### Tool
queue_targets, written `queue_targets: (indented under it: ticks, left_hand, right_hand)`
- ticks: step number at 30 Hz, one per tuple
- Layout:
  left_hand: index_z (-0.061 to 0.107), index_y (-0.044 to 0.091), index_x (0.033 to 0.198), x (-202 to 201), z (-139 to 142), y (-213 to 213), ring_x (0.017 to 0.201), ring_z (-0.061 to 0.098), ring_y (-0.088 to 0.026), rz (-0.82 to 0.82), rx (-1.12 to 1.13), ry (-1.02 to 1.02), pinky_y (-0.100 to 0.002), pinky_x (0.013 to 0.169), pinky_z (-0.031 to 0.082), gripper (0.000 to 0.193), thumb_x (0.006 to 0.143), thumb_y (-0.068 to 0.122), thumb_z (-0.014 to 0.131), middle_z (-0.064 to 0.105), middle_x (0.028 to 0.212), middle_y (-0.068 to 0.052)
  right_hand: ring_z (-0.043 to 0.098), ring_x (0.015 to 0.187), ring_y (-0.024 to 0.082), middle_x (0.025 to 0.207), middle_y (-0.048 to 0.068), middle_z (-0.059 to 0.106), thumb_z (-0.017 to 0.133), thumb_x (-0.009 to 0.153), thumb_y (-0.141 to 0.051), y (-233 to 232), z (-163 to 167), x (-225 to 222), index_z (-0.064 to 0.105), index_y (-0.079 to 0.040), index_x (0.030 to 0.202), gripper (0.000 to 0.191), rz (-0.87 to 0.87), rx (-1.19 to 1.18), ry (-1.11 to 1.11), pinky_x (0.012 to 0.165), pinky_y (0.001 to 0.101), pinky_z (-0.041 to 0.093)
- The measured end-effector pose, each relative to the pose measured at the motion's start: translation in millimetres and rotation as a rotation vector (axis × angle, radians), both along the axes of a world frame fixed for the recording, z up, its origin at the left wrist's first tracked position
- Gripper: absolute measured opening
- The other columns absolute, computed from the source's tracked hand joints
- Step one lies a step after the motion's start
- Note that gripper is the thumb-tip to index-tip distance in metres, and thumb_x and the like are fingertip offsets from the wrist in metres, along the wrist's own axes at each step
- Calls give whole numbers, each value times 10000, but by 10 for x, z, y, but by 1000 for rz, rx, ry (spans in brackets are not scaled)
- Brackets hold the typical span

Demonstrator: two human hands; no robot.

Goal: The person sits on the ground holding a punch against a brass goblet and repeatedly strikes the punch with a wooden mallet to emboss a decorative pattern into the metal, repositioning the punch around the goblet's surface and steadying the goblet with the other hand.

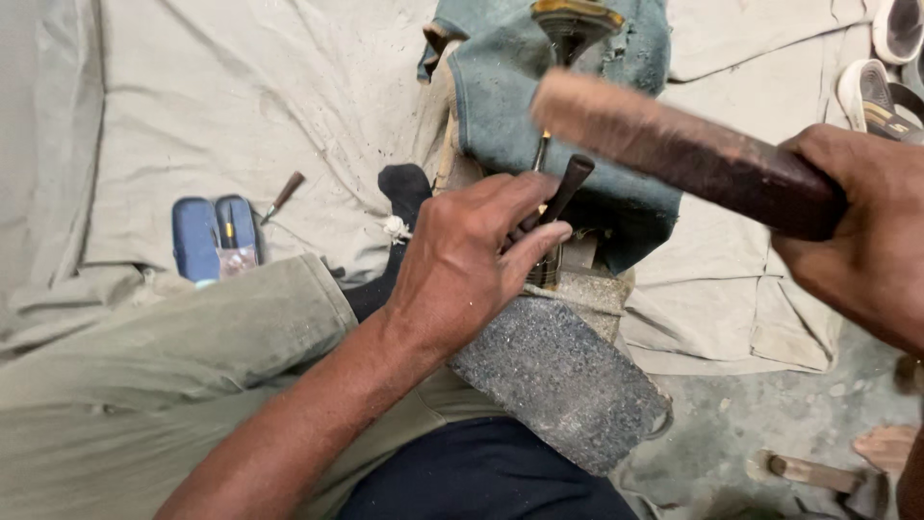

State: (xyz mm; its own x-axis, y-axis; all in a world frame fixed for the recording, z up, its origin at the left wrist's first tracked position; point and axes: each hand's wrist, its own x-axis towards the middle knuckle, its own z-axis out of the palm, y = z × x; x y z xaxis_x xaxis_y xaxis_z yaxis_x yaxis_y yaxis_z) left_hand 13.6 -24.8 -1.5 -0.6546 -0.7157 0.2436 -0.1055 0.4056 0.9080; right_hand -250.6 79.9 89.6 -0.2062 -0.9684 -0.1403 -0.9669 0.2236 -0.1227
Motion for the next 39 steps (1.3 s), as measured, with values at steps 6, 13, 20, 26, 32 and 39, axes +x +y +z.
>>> queue_targets:
  ticks: [6,13,20,26,32,39]
  left_hand:
    - [684,32,1201,-62,43,-98,811,748,-272,-126,-99,-42,-400,683,603,343,908,165,805,749,998,-142]
    - [713,91,1150,-251,51,-222,681,705,-239,-393,-162,-254,-400,565,586,297,867,165,772,712,828,-111]
    - [712,81,1075,-334,205,-352,709,715,-264,-611,-276,-246,-451,617,569,218,872,156,744,706,781,-111]
    - [734,124,1079,-374,287,-390,707,726,-231,-745,-322,-280,-445,592,561,175,932,98,643,730,807,-63]
    - [755,178,1127,-276,205,-400,705,717,-174,-774,-372,-195,-369,561,569,215,957,104,647,746,864,-28]
    - [673,76,1248,155,44,-144,877,751,-121,-116,-13,160,-238,710,675,274,1005,173,755,756,1041,-61]
  right_hand:
    - [622,604,181,726,87,615,807,844,3,456,-221,-2,650,-8,963,197,-241,-9,-153,582,336,518]
    - [645,641,124,785,54,664,787,983,-36,1025,-813,83,654,-38,902,156,-232,-181,-56,588,260,546]
    - [646,711,234,827,113,650,818,862,19,1406,-1272,277,656,26,976,197,-378,-423,-65,706,342,539]
    - [668,842,215,970,136,653,785,971,58,1399,-1534,333,639,9,1071,183,-274,-699,-158,740,320,549]
    - [590,927,189,1065,133,619,755,998,105,1440,-1706,386,585,-14,1171,270,-219,-801,-234,843,299,511]
    - [665,905,131,1039,43,644,782,973,25,1087,-1121,455,596,-92,1114,260,-375,-905,-662,847,288,609]
